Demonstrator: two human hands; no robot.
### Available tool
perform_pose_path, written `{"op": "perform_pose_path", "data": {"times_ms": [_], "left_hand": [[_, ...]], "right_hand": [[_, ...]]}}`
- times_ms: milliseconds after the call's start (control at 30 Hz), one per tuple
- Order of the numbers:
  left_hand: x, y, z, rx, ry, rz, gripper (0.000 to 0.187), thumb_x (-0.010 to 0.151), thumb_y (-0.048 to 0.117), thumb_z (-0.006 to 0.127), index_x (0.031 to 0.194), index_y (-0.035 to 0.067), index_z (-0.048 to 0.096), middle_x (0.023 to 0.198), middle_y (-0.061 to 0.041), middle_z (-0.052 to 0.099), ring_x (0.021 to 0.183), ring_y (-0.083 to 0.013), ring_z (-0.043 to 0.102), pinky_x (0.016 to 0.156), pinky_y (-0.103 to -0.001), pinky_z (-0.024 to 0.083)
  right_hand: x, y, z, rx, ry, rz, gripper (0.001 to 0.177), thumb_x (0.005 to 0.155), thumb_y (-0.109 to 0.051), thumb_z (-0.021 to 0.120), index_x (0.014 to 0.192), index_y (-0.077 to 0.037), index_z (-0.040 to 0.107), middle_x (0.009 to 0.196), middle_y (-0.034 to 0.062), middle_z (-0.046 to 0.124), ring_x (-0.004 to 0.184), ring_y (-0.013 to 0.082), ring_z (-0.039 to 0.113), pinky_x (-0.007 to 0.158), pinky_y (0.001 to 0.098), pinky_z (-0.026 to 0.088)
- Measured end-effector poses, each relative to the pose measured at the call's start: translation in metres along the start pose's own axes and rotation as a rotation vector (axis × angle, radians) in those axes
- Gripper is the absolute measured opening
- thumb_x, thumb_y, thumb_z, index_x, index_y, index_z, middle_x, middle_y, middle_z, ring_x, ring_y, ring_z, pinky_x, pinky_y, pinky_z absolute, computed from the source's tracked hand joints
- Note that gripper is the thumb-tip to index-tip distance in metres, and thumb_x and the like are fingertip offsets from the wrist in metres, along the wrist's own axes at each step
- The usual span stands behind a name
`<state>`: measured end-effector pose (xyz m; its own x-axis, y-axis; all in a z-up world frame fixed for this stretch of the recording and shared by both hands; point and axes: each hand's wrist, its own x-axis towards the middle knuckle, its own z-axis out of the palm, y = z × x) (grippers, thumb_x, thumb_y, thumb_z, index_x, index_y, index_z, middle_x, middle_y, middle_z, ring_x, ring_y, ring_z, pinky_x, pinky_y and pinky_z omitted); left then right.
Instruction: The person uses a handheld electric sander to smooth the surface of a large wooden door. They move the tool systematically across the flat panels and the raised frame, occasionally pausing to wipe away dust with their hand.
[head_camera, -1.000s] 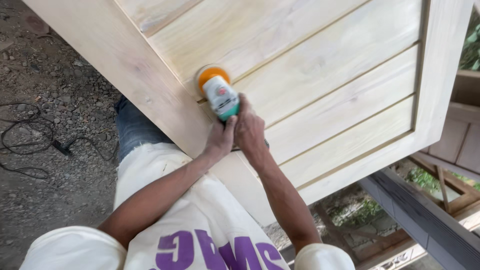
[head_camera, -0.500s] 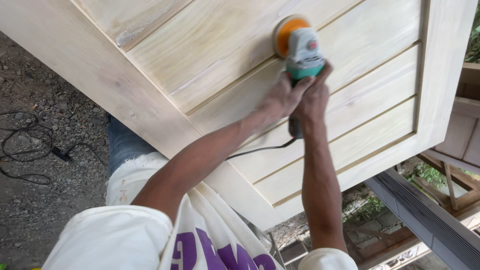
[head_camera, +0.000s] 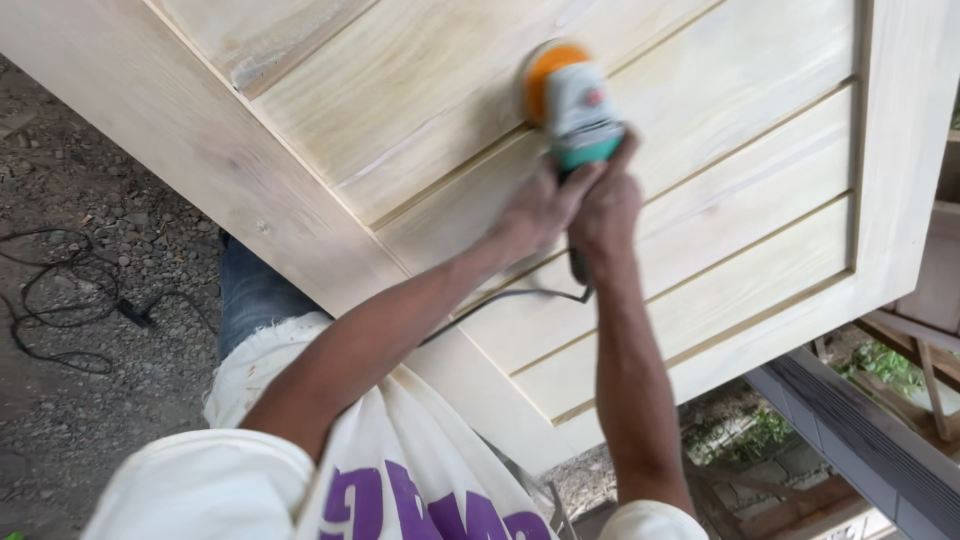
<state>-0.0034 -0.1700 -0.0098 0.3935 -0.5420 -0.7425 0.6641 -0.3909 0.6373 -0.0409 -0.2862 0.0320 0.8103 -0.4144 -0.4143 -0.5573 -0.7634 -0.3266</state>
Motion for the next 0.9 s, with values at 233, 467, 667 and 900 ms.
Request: {"op": "perform_pose_path", "data": {"times_ms": [233,467,667,900], "left_hand": [[-0.106,-0.098,-0.033,-0.403,0.172,0.238,0.071,0.104,0.052,0.047,0.150,-0.001,0.035,0.140,-0.018,0.057,0.130,-0.0284,0.059,0.103,-0.038,0.052],[-0.039,-0.070,0.004,-0.293,0.092,0.173,0.074,0.099,0.057,0.050,0.145,-0.001,0.044,0.128,-0.021,0.067,0.119,-0.0291,0.067,0.095,-0.039,0.054],[0.023,0.006,0.034,-0.213,0.086,0.242,0.094,0.089,0.075,0.051,0.135,-0.006,0.049,0.113,-0.024,0.073,0.103,-0.0339,0.075,0.085,-0.041,0.061],[0.011,0.019,-0.009,0.004,-0.141,-0.006,0.086,0.087,0.071,0.040,0.135,0.001,0.054,0.102,-0.029,0.076,0.085,-0.0440,0.074,0.068,-0.052,0.054]], "right_hand": [[-0.083,-0.073,0.052,0.008,-0.082,-0.297,0.061,0.097,-0.017,0.058,0.150,0.001,0.035,0.099,0.0285,0.070,0.078,0.0429,0.071,0.063,0.0489,0.057],[-0.033,-0.033,0.011,-0.103,-0.103,-0.127,0.065,0.098,-0.019,0.063,0.151,-0.002,0.031,0.070,0.0206,0.068,0.060,0.0430,0.067,0.054,0.0533,0.053],[0.017,0.008,-0.033,-0.060,0.023,-0.175,0.056,0.113,-0.031,0.064,0.147,-0.009,0.025,0.078,0.0166,0.073,0.065,0.0350,0.073,0.052,0.0426,0.057],[0.012,-0.010,-0.013,0.021,0.089,-0.129,0.069,0.110,-0.032,0.069,0.148,-0.002,0.020,0.086,0.0174,0.074,0.067,0.0329,0.076,0.051,0.0405,0.060]]}}
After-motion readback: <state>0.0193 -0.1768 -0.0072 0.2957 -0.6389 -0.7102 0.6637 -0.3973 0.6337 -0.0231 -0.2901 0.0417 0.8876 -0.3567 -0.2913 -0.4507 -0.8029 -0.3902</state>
